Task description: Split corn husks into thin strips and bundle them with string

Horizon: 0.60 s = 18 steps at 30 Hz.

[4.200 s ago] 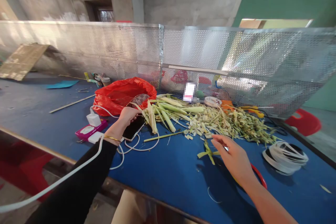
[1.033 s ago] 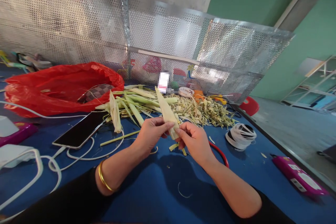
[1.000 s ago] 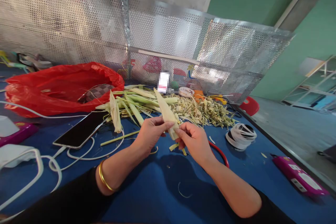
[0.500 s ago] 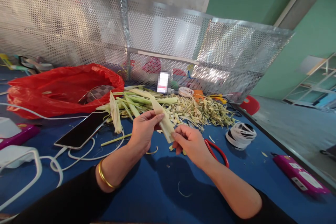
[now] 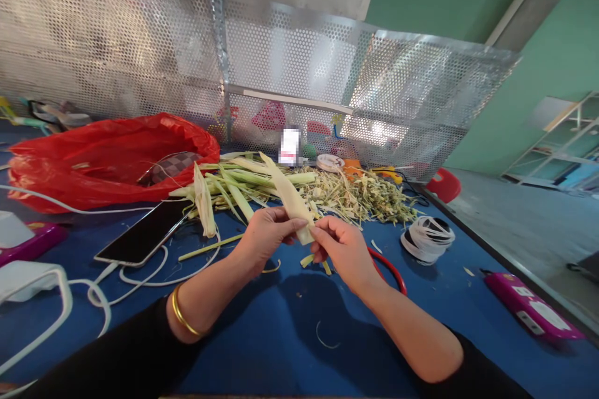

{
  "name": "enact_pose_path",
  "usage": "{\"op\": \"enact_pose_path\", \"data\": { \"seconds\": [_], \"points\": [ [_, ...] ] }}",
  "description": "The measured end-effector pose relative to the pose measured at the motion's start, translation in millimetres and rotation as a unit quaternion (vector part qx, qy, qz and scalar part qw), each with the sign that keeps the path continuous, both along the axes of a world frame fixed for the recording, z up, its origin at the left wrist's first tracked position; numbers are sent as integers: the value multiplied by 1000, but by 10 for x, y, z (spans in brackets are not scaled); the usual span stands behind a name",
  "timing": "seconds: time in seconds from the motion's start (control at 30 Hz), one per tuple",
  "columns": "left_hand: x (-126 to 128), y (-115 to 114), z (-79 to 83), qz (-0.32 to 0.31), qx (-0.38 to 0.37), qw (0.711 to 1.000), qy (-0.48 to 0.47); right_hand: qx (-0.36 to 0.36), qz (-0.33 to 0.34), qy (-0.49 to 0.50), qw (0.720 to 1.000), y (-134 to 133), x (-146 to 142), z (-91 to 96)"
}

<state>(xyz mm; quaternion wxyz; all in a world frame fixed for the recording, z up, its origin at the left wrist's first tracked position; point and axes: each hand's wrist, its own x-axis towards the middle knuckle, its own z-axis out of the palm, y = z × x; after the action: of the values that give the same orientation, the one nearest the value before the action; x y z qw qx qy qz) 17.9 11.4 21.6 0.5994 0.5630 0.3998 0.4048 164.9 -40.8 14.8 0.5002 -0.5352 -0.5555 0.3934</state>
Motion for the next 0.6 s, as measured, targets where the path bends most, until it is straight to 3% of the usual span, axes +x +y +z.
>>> {"op": "enact_pose_path", "data": {
  "seconds": [0.1,0.23,0.37,0.6],
  "points": [
    [-7,-8,15,-51,2,999,-6,-11,3,12,1000,14,15,-11],
    [-12,0,13,-42,4,999,-13,-4,15,23,1000,29,39,0],
    [-26,5,41,-97,3,995,8,4,-11,56,998,29,59,30],
    [-43,15,67,-157,25,987,27,-51,-15,141,989,26,46,47]
  ]
}}
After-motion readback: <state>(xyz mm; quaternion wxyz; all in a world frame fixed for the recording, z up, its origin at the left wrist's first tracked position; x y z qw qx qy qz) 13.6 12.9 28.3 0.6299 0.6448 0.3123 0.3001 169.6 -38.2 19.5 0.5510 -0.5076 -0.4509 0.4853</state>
